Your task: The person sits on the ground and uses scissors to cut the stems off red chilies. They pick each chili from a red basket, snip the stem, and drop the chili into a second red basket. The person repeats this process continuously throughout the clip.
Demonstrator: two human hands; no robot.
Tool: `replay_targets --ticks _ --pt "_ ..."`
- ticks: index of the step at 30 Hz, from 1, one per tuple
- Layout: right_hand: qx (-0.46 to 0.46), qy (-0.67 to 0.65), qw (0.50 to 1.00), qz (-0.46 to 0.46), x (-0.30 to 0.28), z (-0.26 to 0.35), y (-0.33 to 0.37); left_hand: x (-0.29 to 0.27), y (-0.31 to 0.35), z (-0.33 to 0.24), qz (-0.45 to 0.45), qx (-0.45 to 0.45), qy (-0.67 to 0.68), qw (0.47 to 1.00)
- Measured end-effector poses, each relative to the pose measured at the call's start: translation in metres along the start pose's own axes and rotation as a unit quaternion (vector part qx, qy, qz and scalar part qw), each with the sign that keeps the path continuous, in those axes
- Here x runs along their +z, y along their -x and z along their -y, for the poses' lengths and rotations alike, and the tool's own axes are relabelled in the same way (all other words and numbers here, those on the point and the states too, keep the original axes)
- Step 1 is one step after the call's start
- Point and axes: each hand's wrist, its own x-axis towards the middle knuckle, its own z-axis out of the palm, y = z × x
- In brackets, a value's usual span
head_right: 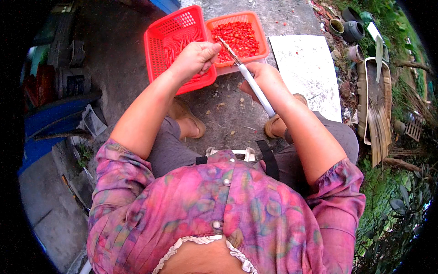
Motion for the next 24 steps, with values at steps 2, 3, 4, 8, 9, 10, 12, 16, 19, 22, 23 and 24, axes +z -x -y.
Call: replay_targets --ticks 2,3,4,8,9,10,12,16,19,22,23,24 --pt "0.022 -0.016 1.0 -0.011 -0.001 0.003 -0.001 -0.007 -0.004 0.002 -0.026 0.002 -0.011 1.0" --pt "0.022 -0.024 0.999 -0.017 -0.002 0.0 -0.003 -0.012 -0.008 0.007 -0.044 0.008 -0.024 0.999" --pt "0.021 -0.033 0.999 -0.025 -0.004 -0.007 -0.006 -0.018 -0.014 0.012 -0.06 0.015 -0.038 0.997" --pt "0.008 -0.041 0.999 -0.032 -0.007 -0.011 -0.007 -0.051 -0.022 0.022 -0.13 -0.011 -0.099 0.987" --pt "0.001 -0.043 0.999 -0.029 -0.007 -0.01 -0.006 -0.066 -0.023 0.025 -0.141 -0.014 -0.108 0.984" --pt "-0.005 -0.045 0.999 -0.025 -0.007 -0.009 -0.006 -0.078 -0.025 0.034 -0.182 -0.02 -0.087 0.979" --pt "-0.018 -0.042 0.999 -0.018 -0.006 -0.006 -0.005 -0.104 -0.027 0.055 -0.232 -0.067 -0.092 0.966" --pt "-0.032 -0.012 0.999 -0.026 -0.009 -0.009 -0.007 -0.109 -0.026 0.054 -0.265 -0.126 -0.119 0.949" --pt "-0.029 -0.022 0.999 -0.031 -0.01 -0.006 -0.005 -0.102 -0.019 0.03 -0.229 -0.062 -0.048 0.97" --pt "-0.041 -0.017 0.998 -0.036 -0.016 0.002 -0.001 -0.091 -0.001 -0.005 -0.229 -0.017 -0.044 0.972" --pt "-0.053 -0.006 0.997 -0.048 -0.018 0.0 -0.004 -0.084 0.006 -0.02 -0.225 0.031 -0.074 0.971" --pt "-0.065 0.005 0.996 -0.059 -0.019 -0.004 -0.006 -0.076 0.015 -0.034 -0.222 0.09 -0.094 0.966"
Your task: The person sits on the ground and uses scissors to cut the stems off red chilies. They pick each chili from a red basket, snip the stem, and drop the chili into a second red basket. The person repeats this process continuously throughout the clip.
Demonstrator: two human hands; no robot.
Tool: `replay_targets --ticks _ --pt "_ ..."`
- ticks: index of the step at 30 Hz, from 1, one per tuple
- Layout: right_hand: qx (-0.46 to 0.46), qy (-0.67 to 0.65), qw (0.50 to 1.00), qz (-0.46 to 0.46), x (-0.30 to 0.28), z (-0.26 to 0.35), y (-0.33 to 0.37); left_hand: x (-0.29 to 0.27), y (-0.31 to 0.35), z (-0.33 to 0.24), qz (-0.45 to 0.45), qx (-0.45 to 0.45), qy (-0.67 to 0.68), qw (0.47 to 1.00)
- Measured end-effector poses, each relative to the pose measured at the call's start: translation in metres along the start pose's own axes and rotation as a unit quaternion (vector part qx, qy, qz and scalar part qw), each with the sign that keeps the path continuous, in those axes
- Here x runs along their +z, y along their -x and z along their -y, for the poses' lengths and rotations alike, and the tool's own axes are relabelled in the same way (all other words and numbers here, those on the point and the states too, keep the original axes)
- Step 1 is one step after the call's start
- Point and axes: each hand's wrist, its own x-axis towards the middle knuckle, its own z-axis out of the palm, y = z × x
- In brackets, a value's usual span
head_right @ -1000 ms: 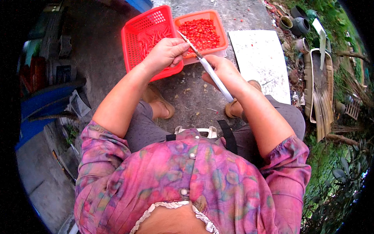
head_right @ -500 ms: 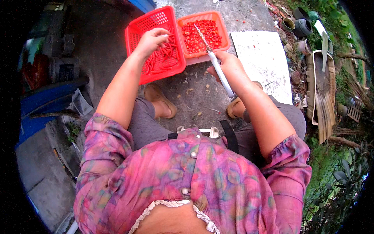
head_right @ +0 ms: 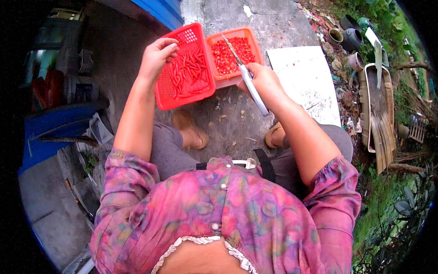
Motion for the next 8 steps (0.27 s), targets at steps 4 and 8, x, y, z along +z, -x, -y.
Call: replay_targets --ticks 4,8 --pt "-0.047 0.026 0.997 -0.057 0.001 -0.011 -0.012 0.006 0.08 -0.118 0.041 0.231 0.014 0.972" --pt "-0.048 0.014 0.997 -0.063 0.001 -0.014 -0.014 0.003 0.142 -0.194 -0.014 0.43 -0.026 0.902"
